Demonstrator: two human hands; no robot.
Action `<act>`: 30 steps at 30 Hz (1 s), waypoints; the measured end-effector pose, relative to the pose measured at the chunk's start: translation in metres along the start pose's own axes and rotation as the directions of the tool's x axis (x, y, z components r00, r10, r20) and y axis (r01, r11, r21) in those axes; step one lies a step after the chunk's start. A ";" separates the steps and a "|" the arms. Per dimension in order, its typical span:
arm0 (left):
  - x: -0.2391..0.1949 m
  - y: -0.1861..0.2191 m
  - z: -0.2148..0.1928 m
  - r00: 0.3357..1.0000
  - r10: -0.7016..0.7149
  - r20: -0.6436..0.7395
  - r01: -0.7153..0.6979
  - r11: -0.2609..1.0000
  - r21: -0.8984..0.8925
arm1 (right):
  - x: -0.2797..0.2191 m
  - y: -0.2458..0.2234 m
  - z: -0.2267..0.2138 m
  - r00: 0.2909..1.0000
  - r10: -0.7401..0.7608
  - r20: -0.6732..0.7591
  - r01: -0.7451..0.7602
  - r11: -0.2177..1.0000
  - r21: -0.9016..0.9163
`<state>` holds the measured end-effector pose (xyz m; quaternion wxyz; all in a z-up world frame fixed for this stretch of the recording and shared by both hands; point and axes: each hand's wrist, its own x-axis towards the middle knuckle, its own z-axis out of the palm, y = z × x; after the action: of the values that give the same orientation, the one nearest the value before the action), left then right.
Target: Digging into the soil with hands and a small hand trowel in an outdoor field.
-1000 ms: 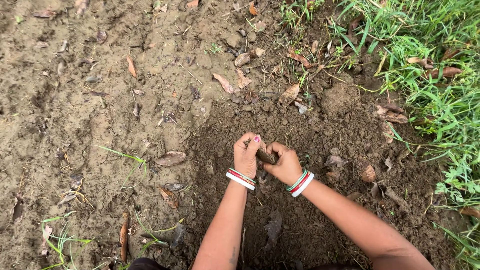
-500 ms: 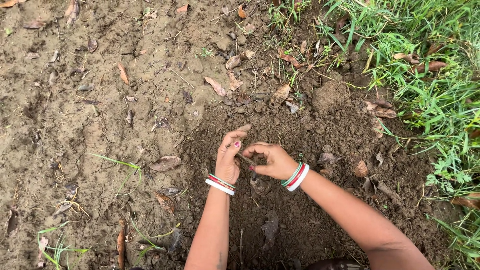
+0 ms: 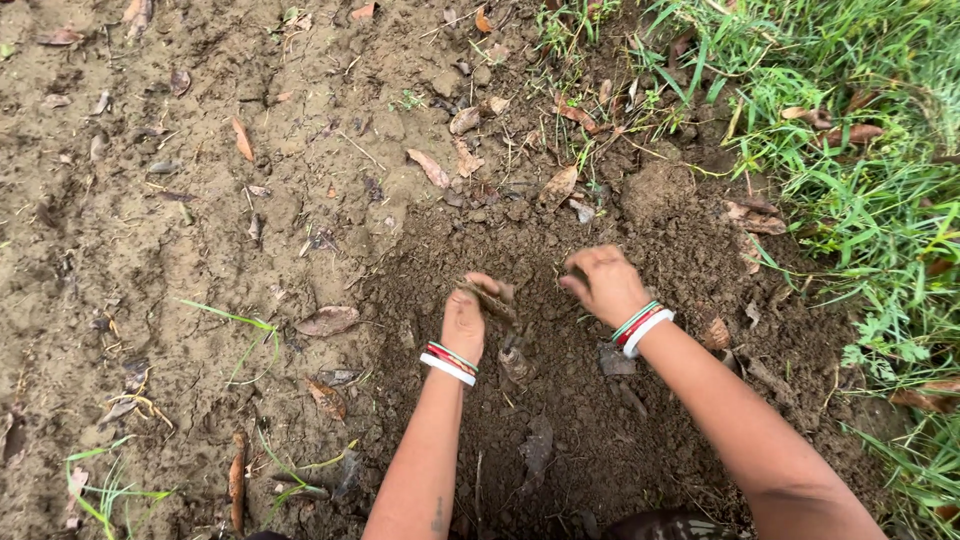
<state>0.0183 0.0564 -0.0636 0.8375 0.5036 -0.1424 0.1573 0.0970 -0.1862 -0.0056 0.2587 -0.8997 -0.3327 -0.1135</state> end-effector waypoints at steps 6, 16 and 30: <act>-0.022 -0.045 0.005 0.967 -0.249 -0.051 0.253 0.964 0.082 | -0.007 -0.038 0.020 0.912 0.172 0.373 -0.208 0.976 0.059; -0.010 -0.021 0.013 0.985 -0.136 0.104 0.030 0.733 0.679 | -0.017 0.005 0.096 0.838 0.228 0.497 -0.279 0.960 0.030; -0.007 0.002 0.029 0.971 -0.237 0.041 0.117 0.613 0.781 | -0.012 -0.024 0.019 0.861 0.180 0.476 0.112 0.846 -0.522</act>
<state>0.0085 0.0306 -0.0523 0.5394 0.8350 -0.0691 0.0838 0.0723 -0.1667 -0.0169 -0.0959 -0.9390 -0.3274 0.0443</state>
